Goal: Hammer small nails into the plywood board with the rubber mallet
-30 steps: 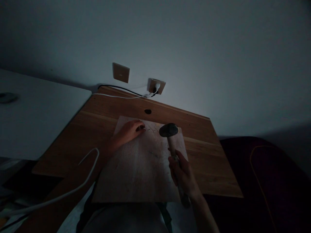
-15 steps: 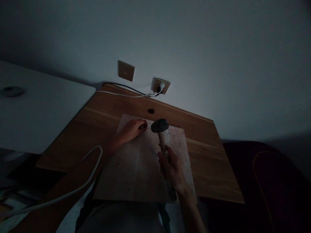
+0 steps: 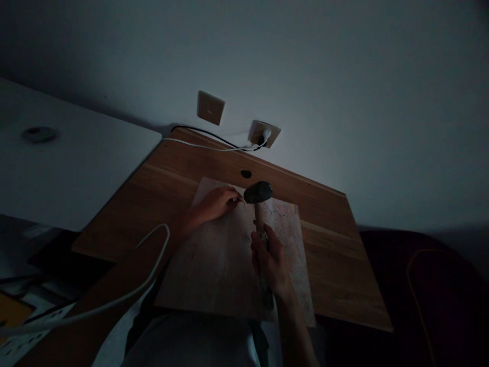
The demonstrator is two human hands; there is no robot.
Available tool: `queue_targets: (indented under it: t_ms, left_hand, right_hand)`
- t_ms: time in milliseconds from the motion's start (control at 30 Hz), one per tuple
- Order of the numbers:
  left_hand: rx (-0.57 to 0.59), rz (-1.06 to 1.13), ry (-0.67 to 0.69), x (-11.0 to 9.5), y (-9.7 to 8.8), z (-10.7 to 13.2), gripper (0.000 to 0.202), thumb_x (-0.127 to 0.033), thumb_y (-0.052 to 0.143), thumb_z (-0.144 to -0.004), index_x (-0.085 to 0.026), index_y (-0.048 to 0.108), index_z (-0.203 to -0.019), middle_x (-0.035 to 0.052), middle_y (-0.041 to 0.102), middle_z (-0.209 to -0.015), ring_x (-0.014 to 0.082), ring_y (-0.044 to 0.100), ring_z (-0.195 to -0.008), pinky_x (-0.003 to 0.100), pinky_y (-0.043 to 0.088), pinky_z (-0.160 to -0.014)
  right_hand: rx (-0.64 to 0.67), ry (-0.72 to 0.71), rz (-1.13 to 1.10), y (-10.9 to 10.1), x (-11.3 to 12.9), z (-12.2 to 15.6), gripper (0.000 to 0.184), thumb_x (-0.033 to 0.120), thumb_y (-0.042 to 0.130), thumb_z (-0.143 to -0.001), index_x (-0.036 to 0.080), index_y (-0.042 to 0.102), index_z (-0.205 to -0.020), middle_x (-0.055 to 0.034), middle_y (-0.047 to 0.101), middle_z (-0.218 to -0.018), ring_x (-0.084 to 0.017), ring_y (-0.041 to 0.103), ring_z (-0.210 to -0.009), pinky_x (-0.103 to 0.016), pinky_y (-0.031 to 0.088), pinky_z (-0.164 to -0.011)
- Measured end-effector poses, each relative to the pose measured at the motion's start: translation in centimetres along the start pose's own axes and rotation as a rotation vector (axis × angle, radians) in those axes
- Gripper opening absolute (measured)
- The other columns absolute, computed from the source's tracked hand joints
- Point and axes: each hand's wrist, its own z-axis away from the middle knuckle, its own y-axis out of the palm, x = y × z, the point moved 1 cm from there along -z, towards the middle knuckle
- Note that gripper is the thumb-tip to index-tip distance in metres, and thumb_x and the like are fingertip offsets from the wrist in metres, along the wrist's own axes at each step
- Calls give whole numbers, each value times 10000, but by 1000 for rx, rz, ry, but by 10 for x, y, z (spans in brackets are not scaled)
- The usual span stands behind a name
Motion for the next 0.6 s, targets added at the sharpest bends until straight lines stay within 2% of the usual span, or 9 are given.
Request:
queue_targets:
  t_ms: [200,333,600]
  left_hand:
    - [14,3,-86,-3,0,-1,72,-169,738,-947,-193,787,-995,42,781,-926,183,709,-805,301,524,-786]
    - [-7,-22,-124,-1,0,-2,50,-226,765,-933,-197,778,-972,43,748,-924,197,696,-831,325,524,-802]
    - [-2,-18,-73,0,1,-1,86,-191,721,-958,-196,786,-1014,67,732,-1036,213,702,-942,357,535,-890]
  right_hand:
    - [3,31,-6,3,-4,2,686,651,639,-941,149,561,-1402,115,506,-567,-90,406,-380,-194,325,-343]
    - [6,9,-12,3,-6,2,612,626,634,-961,164,582,-1360,118,494,-567,-87,407,-384,-191,334,-346]
    - [-11,-12,-23,3,-4,-1,579,598,637,-966,178,584,-1360,114,504,-568,-92,418,-376,-198,336,-342]
